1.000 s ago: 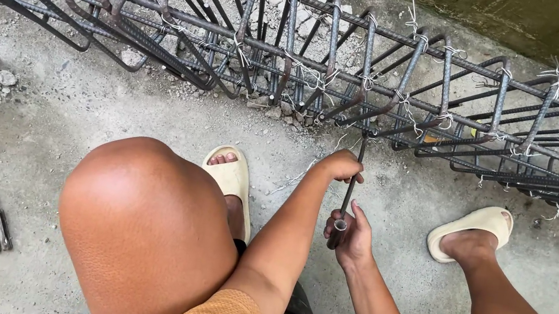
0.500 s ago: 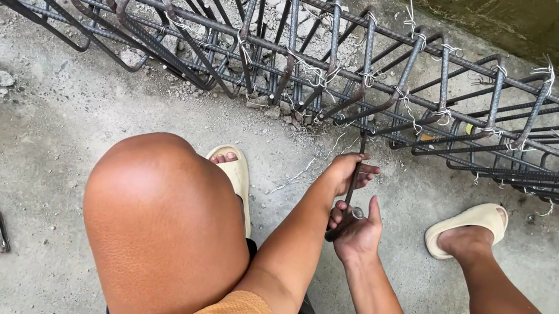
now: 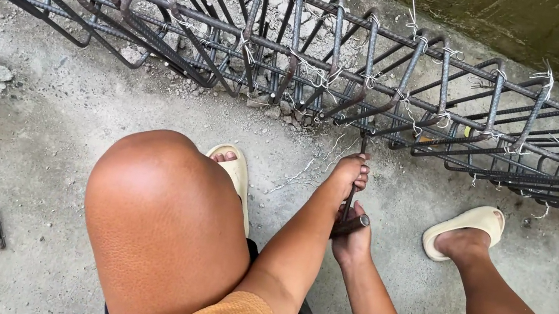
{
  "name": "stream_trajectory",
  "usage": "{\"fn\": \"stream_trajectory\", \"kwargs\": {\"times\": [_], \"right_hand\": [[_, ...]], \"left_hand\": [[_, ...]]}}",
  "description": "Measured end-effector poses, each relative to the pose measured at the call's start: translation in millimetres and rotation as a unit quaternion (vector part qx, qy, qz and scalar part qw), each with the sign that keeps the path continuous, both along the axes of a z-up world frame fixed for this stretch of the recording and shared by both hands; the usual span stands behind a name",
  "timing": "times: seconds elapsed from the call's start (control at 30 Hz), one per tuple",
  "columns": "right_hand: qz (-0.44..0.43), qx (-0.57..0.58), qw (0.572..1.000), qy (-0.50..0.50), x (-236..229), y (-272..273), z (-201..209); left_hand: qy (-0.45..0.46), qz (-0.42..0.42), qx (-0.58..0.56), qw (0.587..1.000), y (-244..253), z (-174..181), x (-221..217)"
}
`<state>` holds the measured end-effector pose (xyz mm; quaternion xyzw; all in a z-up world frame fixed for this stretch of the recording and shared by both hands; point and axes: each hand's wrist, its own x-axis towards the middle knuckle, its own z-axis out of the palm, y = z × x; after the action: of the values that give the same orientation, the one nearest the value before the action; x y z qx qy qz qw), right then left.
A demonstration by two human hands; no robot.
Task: Tying steel rebar intersections with wire using a manual twisting tool
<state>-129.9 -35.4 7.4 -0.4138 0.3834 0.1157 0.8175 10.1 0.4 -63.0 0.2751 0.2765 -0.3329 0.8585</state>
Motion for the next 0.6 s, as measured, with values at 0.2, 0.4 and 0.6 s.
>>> {"fn": "stream_trajectory", "kwargs": {"times": [0.2, 0.4, 0.6], "right_hand": [[0.135, -0.550, 0.809, -0.156, 10.3, 1.7, 106.6], [0.426, -0.791, 0.233, -0.372, -19.3, 6.9, 151.3], [0.595, -0.770, -0.003, -0.231, -18.9, 20.9, 136.8]], "left_hand": [[-0.008, -0.005, 0.010, 1.000, 5.0, 12.5, -1.0], [-0.013, 0.002, 0.014, 1.000, 2.0, 10.0, -2.0], [-0.010, 0.018, 0.040, 0.999, -5.0, 15.6, -6.9]]}}
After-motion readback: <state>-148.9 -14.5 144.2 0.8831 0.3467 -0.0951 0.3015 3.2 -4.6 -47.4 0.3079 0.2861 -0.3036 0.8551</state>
